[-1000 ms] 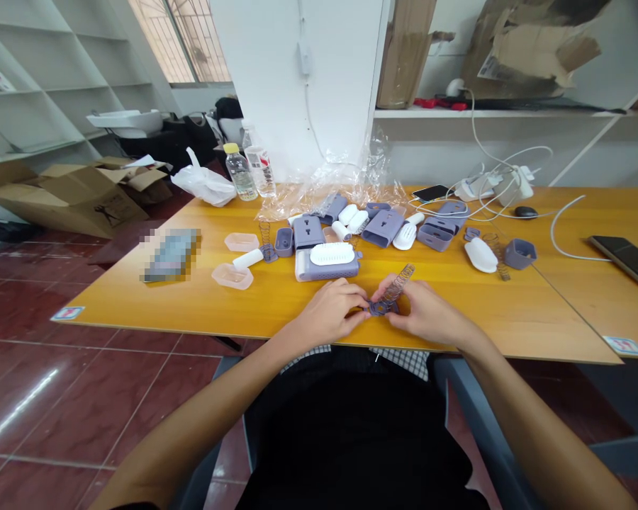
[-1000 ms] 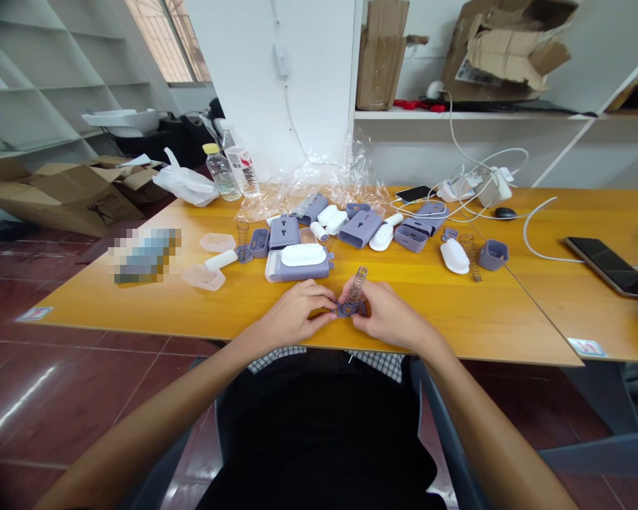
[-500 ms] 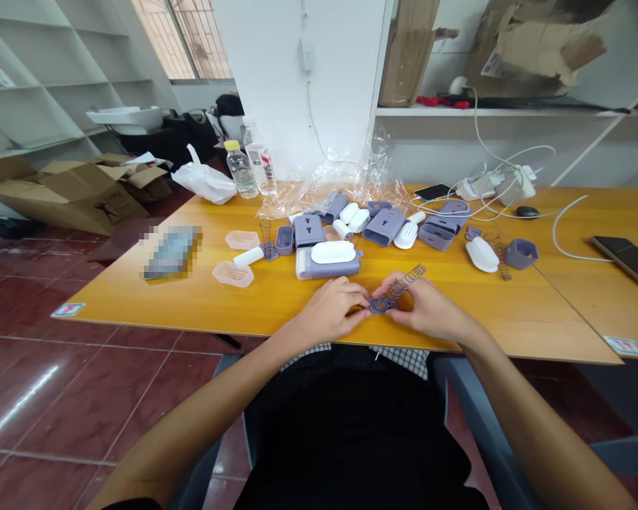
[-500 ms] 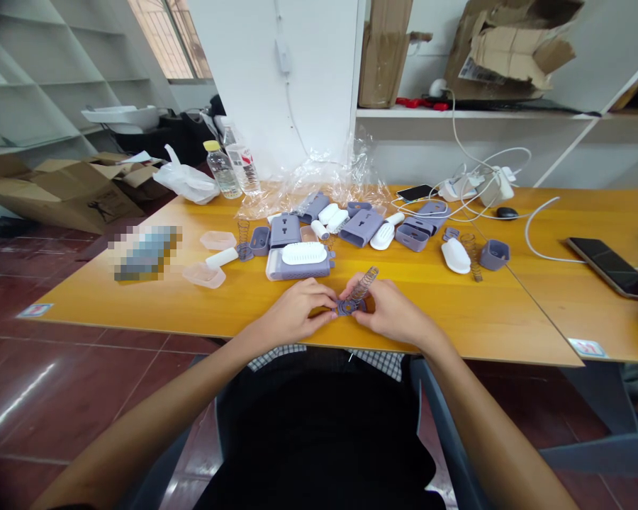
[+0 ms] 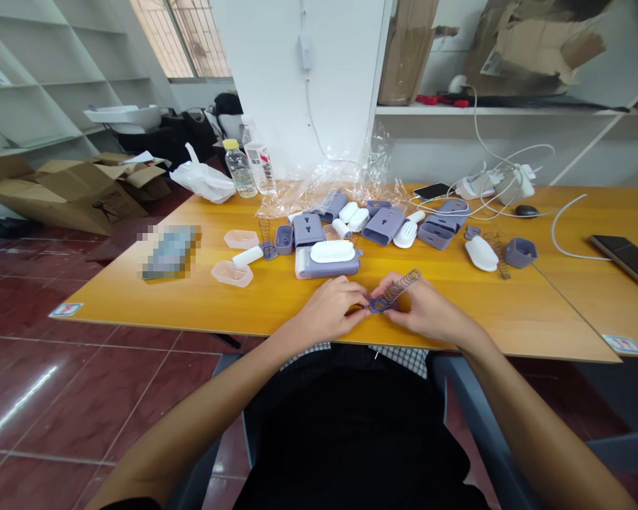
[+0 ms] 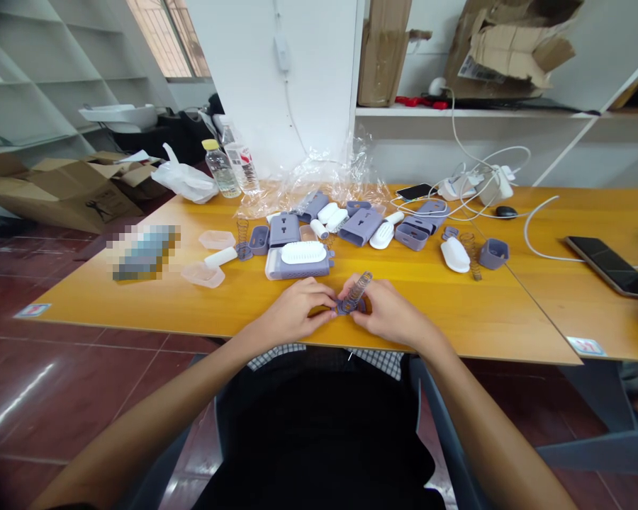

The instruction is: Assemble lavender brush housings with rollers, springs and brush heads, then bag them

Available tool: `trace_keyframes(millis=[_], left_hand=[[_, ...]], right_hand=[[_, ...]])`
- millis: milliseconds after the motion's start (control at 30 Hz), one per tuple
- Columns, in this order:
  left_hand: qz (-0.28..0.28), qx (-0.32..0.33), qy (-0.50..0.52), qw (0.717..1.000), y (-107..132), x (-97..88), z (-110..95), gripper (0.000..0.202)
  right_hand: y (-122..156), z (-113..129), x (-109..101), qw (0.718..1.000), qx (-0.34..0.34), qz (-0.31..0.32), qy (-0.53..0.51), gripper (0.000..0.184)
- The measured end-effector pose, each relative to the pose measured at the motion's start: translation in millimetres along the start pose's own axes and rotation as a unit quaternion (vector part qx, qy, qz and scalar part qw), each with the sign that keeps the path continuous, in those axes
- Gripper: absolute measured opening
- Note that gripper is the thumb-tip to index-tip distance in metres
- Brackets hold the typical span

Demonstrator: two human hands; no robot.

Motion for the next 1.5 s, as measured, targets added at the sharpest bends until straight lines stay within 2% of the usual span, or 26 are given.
trace_keyframes(millis=[167, 400, 667, 933, 1200, 1500], left_hand=[[0.001, 0.001, 0.001, 1.000, -0.2, -0.4, -0.5, 0.014], [0.003, -0.001, 0.001, 1.000, 0.0, -0.3, -0.9, 0.013], [0.001, 0.000, -0.004, 1.000, 0.3, -0.5, -0.9, 0.013], [-0.009, -0.003, -0.002, 1.000, 0.9, 0.6, 1.2, 0.013], [-0.009, -0.008, -0.004, 1.000, 1.2, 0.4, 0.7, 0.012], [-0.005, -0.006, -0.006, 1.000, 0.7, 1.0, 1.2, 0.014]], right_hand=[[-1.2, -1.9, 2.4, 1.000, 0.003, -0.005, 0.006, 0.035], [-1.2, -4.2, 4.2, 0.999, 0.024, -0.029, 0.001, 0.027], [9.1, -13.6, 9.0, 0.991, 0.066, -0.113, 0.010, 0.018], [15.2, -16.5, 1.6, 0.997, 0.036, -0.057, -0.043, 0.018], [18.7, -17.9, -5.2, 0.996, 0.037, -0.057, -0.061, 0.019], [12.4, -7.9, -5.4, 0.998, 0.020, -0.051, -0.011, 0.016]])
Point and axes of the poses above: each hand's wrist, its own y-axis away from the middle knuckle, its own x-axis out of the palm, z = x × y, the point moved 7 cm from there along -y, towards the middle knuckle, and after that the axes turned 4 degrees about x, right-handed, at the moved point
